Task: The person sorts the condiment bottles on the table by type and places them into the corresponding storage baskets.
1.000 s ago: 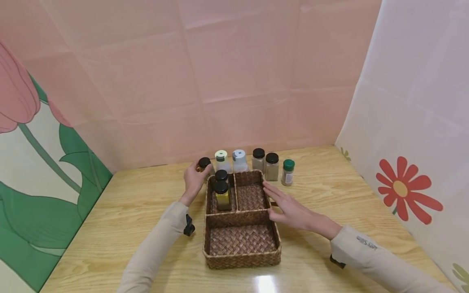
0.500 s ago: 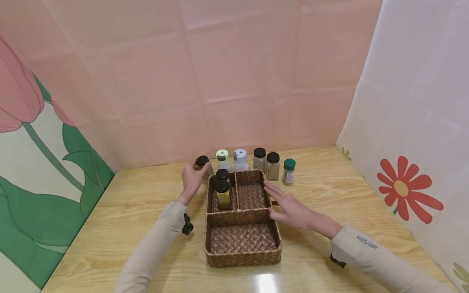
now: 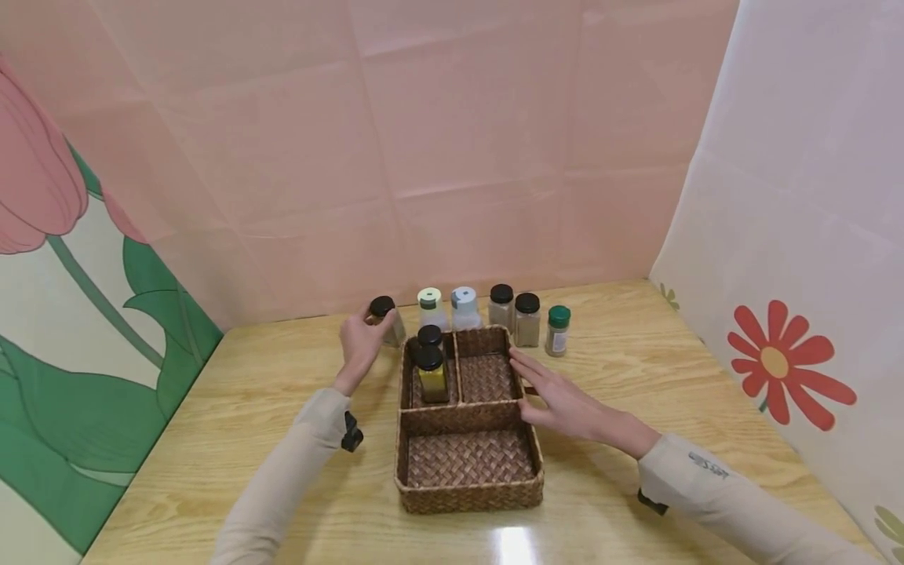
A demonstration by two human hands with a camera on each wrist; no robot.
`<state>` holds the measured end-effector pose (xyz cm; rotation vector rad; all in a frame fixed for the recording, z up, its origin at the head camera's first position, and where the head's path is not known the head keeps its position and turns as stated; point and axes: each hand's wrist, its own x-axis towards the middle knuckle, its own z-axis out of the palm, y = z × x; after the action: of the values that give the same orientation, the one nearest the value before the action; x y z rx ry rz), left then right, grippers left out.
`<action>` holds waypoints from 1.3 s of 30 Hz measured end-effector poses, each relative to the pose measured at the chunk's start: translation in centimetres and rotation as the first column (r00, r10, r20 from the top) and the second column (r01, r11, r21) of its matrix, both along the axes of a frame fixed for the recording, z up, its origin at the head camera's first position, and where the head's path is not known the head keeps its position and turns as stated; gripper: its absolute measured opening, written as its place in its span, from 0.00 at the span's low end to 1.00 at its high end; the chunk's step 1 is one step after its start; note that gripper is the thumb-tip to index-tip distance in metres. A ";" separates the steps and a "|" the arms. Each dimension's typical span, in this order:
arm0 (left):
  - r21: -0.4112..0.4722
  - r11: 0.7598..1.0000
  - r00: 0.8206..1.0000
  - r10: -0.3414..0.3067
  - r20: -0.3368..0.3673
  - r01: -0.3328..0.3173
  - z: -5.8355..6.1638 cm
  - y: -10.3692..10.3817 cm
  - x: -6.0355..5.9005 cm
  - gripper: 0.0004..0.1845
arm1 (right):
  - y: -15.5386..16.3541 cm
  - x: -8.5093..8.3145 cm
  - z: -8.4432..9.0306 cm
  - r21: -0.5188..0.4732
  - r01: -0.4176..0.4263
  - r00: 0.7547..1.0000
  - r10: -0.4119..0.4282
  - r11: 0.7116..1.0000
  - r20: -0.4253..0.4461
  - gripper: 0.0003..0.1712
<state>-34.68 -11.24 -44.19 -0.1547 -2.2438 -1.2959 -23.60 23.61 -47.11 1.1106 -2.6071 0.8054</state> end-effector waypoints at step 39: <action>0.015 0.990 0.987 -0.140 -0.083 0.142 2.6 -3.4 2.8 0.11 | 0.0 -0.1 0.0 -0.004 0.004 1.000 -0.004 1.000 0.005 0.39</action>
<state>-31.87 -14.69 -41.63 -0.3580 -2.1823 -1.3601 -23.67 23.56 -47.13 1.1038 -2.6098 0.8129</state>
